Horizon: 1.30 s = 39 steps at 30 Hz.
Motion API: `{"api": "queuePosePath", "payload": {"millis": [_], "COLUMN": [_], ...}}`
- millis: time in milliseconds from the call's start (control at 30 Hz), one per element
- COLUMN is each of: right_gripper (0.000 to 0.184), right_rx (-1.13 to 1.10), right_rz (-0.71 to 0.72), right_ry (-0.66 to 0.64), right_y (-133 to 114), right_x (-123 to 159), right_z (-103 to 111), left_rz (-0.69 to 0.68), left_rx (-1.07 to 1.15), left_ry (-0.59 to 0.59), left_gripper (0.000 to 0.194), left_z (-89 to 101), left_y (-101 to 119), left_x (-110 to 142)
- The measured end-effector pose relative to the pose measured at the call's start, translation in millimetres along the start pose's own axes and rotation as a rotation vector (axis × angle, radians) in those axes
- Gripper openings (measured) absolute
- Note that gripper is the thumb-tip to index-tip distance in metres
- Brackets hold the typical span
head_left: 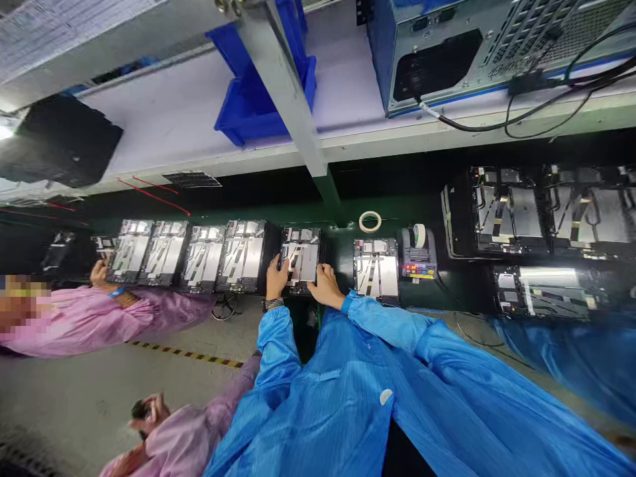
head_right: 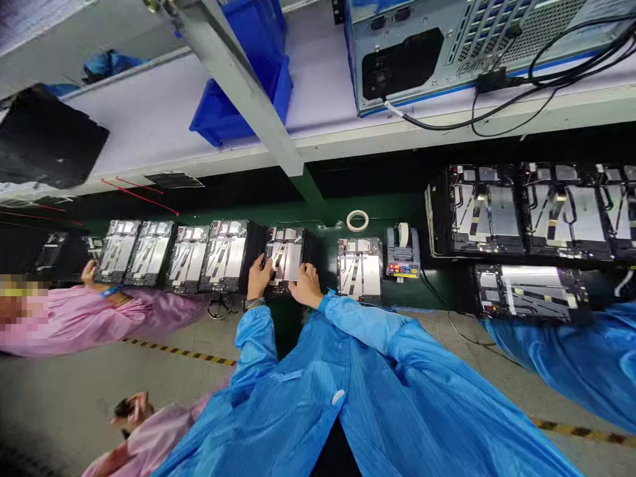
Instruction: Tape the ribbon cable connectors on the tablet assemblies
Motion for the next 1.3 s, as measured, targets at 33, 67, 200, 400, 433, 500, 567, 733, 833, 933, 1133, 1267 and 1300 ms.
{"api": "queuePosePath", "payload": {"millis": [33, 67, 200, 400, 433, 500, 567, 733, 833, 933, 1133, 1267, 1300], "right_gripper": [0.071, 0.071, 0.06, 0.033, 0.032, 0.032, 0.032, 0.03, 0.027, 0.023, 0.018, 0.016, 0.016], "right_rx": [0.025, 0.029, -0.157, -0.852, -0.893, -0.984, -1.03, -1.176, -1.262, -1.324, -1.36, -1.379, -1.393], "right_rz": [-0.028, -0.044, 0.01, -0.091, -0.234, -0.559, -0.698, -0.765, -0.758, -0.752, -0.792, -0.859, -0.868], "right_ry": [0.0, -0.001, 0.009, 0.275, 0.495, 0.861, 0.959, 0.933, 0.914, 0.916, 1.036, 1.139, 1.152], "right_y": [-0.4, -1.2, -0.7, 114.0, 152.0, 222.2, 267.8, 304.0, 302.5, 302.0, 304.4, 302.5, 301.9], "right_x": [-1.8, -3.0, 7.3, 101.8, 124.8, 166.6, 182.2, 160.4, 146.3, 139.5, 140.5, 143.9, 142.6], "right_z": [-0.3, 0.1, 22.7, 126.5, 144.4, 161.6, 160.2, 133.0, 123.8, 119.6, 108.5, 99.2, 97.7], "left_rz": [-0.015, -0.03, -0.096, -0.301, -0.352, -0.434, -0.491, -0.578, -0.6, -0.601, -0.57, -0.548, -0.551], "left_rx": [-0.003, -0.008, -0.052, -0.091, -0.063, 0.02, 0.096, 0.148, 0.136, 0.116, 0.082, 0.069, 0.059], "left_ry": [0.003, 0.01, 0.046, 0.199, 0.236, 0.272, 0.209, -0.101, -0.189, -0.213, -0.214, -0.227, -0.23], "left_gripper": [0.074, 0.073, 0.066, 0.059, 0.056, 0.048, 0.041, 0.034, 0.034, 0.035, 0.034, 0.034, 0.034], "left_z": [-1.5, -2.7, -4.8, -0.7, -3.3, -17.3, -45.3, -131.2, -158.6, -166.9, -164.7, -167.7, -170.2], "left_y": [1.5, 2.8, 2.8, 23.4, 34.6, 61.2, 89.7, 138.2, 144.4, 141.0, 127.3, 124.1, 124.9], "left_x": [-0.8, -1.6, -3.2, 20.3, 29.6, 49.9, 67.7, 94.9, 101.6, 102.4, 95.0, 90.0, 89.4]}}
Point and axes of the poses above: each hand's wrist, its own x-axis away from the middle knuckle, its own z-axis out of the back of the hand, y = z × x, the point moved 5 cm from there along -x, towards the middle knuckle, and after that the axes turned 2 degrees about x, right-handed, at the moved point
